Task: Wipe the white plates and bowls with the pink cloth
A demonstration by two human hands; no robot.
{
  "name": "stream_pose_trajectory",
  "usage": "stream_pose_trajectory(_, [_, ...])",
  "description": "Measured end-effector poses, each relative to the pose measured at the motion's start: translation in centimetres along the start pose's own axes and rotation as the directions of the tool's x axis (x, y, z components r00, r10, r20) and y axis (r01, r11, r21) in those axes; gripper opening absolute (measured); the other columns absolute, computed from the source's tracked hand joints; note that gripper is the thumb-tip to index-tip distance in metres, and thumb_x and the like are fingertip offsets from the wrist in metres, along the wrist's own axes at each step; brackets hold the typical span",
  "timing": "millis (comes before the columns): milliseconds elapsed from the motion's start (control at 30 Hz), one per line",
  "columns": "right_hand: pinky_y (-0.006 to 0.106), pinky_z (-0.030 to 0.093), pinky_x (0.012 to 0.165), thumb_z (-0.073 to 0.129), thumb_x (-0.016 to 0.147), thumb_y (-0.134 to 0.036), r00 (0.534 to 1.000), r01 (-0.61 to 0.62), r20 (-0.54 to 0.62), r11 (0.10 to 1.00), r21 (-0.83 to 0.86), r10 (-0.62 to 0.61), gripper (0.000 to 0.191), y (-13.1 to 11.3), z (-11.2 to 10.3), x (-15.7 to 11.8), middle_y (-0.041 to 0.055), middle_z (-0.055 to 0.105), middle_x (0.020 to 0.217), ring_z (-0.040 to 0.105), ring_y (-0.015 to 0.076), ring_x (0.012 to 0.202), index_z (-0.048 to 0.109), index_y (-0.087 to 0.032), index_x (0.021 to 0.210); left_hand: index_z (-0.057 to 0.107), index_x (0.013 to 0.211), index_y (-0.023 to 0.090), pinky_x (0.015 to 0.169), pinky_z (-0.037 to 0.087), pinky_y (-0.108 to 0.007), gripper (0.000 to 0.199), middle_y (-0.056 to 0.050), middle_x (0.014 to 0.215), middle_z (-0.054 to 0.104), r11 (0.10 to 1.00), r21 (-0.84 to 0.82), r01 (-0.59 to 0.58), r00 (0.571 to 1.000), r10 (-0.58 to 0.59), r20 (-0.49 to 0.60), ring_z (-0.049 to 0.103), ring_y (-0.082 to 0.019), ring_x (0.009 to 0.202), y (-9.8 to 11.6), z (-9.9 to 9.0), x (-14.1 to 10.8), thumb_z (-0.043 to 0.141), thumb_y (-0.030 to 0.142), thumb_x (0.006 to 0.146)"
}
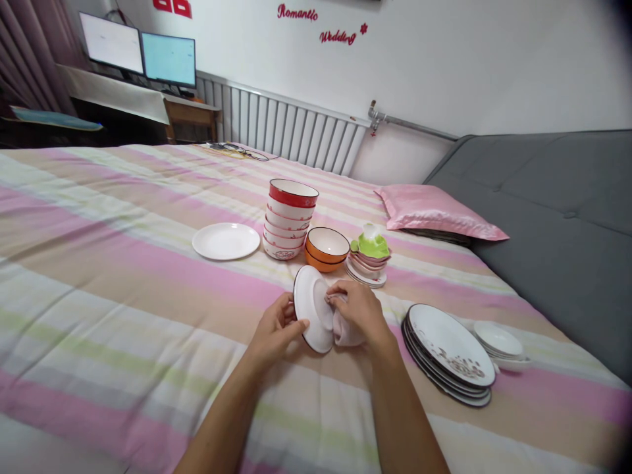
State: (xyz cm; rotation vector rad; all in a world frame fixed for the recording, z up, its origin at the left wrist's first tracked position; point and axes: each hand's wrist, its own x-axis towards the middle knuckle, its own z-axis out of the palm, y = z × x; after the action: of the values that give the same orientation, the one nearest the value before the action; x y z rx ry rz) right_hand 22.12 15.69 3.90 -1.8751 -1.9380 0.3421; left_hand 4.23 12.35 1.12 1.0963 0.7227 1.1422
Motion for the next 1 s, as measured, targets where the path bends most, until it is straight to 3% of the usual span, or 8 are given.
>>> stream_pose_trajectory(167, [0.025, 0.038, 0.065, 0.062, 0.071, -0.025, 0.992, -0.012, 0.123, 1.000, -0.026, 0.015, 0.012, 0.1, -1.0, -0.8, 0.0003, 0.071, 0.088, 0.062, 0.0181, 0.083, 0.070, -0.027, 0.079, 0.055, 0.099, 0.015, 0.075, 0.045, -0.030, 0.038, -0.009, 0.094, 0.066, 1.000, -0.008, -0.006, 1.000, 0.006, -0.006, 0.059, -0.022, 0.090, 0.1, 0.1, -0.1, 0.071, 0.026, 0.067])
stream_pose_trajectory(533, [0.024, 0.040, 0.065, 0.060, 0.069, -0.023, 0.934, 0.140, 0.314, 0.983, 0.120, -0.171, 0.013, -0.4, -2.5, -1.7, -0.0006, 0.071, 0.081, 0.062, 0.0179, 0.078, 0.070, -0.025, 0.075, 0.054, 0.096, 0.014, 0.073, 0.045, -0.029, 0.037, -0.008, 0.090, 0.066, 1.000, -0.006, -0.016, 1.000, 0.016, -0.011, 0.059, -0.020, 0.085, -0.1, 0.0, 0.0, 0.071, 0.025, 0.066])
stream_pose_trajectory(733, [0.025, 0.042, 0.071, 0.061, 0.070, -0.026, 0.943, 0.188, 0.237, 0.963, 0.193, -0.231, 0.013, -1.2, -2.5, -1.8, -0.0012, 0.071, 0.082, 0.062, 0.0179, 0.080, 0.070, -0.026, 0.079, 0.055, 0.099, 0.015, 0.076, 0.045, -0.030, 0.037, -0.008, 0.094, 0.066, 1.000, -0.015, -0.020, 1.000, 0.021, 0.013, 0.060, -0.022, 0.090, -0.1, 0.1, 0.0, 0.070, 0.025, 0.068])
stream_pose_trajectory(1000, [0.028, 0.044, 0.080, 0.061, 0.072, -0.024, 0.985, 0.172, -0.008, 0.965, 0.196, -0.174, 0.014, -2.1, -1.0, -1.0, -0.0018, 0.072, 0.087, 0.063, 0.0182, 0.084, 0.070, -0.027, 0.082, 0.056, 0.100, 0.015, 0.076, 0.045, -0.031, 0.037, -0.009, 0.096, 0.066, 1.000, -0.014, -0.027, 1.000, 0.027, 0.007, 0.060, -0.022, 0.090, 0.1, 0.1, 0.0, 0.070, 0.024, 0.066])
